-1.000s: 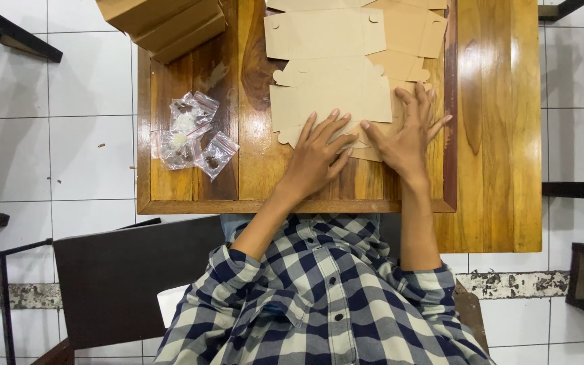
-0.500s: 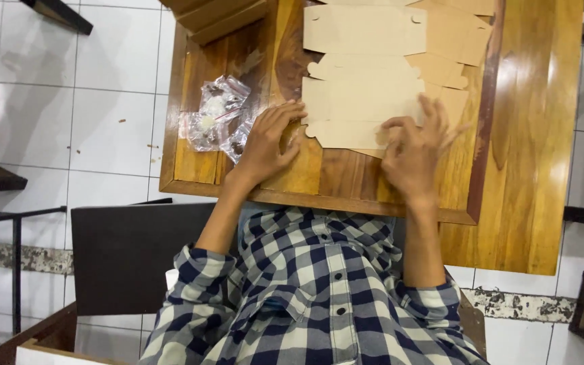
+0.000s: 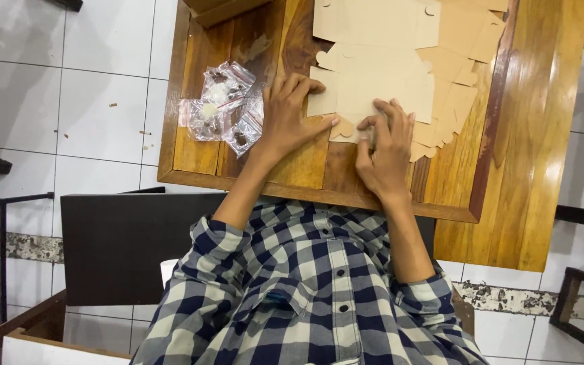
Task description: Assembling cardboard boxes from flat pre-cut templates by folding along creases and tucking tabs.
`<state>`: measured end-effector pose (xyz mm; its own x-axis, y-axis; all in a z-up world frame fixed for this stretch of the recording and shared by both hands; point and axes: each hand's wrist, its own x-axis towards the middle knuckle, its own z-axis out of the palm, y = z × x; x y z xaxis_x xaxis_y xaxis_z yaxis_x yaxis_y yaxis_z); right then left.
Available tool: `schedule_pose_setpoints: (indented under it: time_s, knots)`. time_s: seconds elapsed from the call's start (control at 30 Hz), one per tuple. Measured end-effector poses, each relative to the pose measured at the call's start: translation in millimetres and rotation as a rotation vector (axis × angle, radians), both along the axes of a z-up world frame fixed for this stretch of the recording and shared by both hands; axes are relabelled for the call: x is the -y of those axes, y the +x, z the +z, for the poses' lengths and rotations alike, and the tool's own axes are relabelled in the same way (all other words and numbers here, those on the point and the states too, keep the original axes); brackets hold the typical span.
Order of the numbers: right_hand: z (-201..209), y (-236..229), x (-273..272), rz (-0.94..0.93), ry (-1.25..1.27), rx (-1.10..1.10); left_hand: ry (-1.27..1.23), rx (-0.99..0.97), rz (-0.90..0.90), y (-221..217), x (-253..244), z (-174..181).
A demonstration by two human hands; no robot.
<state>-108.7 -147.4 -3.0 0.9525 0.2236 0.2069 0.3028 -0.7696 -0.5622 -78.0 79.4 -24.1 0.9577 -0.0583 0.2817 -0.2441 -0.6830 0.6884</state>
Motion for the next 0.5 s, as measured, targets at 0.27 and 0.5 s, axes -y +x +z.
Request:
schedule_pose_setpoints:
  time_s: [0.27, 0.5]
  knots:
    - [-2.1, 2.2, -5.9, -0.047, 0.020, 0.066, -0.050, -0.065, 0.030, 10.0, 4.5, -1.4]
    - [-2.8, 2.5, -3.1, -0.025, 0.079, 0.088, -0.036, -0.149, -0.056, 12.0, -5.6, -4.5]
